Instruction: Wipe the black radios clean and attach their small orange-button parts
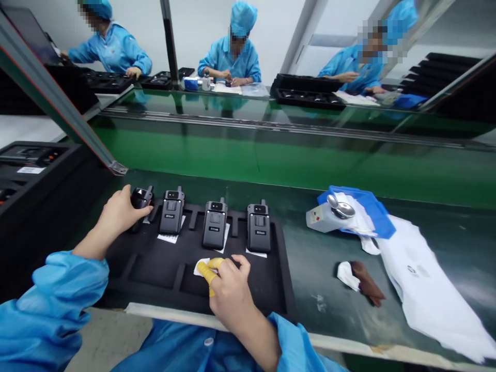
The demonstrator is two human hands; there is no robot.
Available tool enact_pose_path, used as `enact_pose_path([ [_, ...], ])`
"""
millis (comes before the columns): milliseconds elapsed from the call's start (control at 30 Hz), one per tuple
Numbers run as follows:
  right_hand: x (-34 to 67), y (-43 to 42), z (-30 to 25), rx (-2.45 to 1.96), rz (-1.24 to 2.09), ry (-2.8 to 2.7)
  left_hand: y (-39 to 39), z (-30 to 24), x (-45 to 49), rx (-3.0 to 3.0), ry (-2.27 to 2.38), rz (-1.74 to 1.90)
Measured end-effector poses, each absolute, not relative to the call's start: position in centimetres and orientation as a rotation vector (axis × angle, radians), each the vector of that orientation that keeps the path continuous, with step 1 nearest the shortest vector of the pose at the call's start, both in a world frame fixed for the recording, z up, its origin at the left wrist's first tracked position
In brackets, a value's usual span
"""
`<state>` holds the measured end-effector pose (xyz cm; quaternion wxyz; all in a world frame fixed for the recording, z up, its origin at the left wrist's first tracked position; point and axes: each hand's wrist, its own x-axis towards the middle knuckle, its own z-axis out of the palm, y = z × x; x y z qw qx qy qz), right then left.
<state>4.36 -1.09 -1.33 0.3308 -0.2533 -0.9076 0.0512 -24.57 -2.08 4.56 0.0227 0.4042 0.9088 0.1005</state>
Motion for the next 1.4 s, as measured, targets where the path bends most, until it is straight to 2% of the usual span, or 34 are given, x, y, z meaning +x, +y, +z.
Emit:
enact_pose_path([
  [67,4.6,-1.2,-0.9,-0.653,0.168,-2.364,-3.1,5.0,-24.1,1.286,2.808,0.454],
  [200,4.6,-0.6,1.7,-0.585,0.241,-2.396,-6.5,5.3,-22.5,1.410,2.640,1.065],
  [300,3.3,0.7,4.4,-0.500,0.218,-2.406,-8.8,4.7,-20.7,1.420,2.408,1.283],
  [467,-1.0,1.6,6.9,-0.378,0.175,-2.401,-10.1,3.8,-18.6,1.387,2.204,1.305],
  [700,-5.3,0.6,6.3,-0.182,0.047,-2.514,-10.2,3.4,-18.2,1.491,2.101,1.369],
  [967,-4.7,0.7,6.2,-0.082,0.065,-2.567,-10.5,2.8,-18.0,1.559,2.074,1.399],
  [1167,-4.4,1.0,6.5,-0.221,0.033,-2.487,-10.5,3.2,-18.0,1.522,2.095,1.381],
  [1400,-5.9,0.5,6.7,-0.039,0.033,-2.458,-10.6,3.2,-18.2,1.550,2.107,1.344],
])
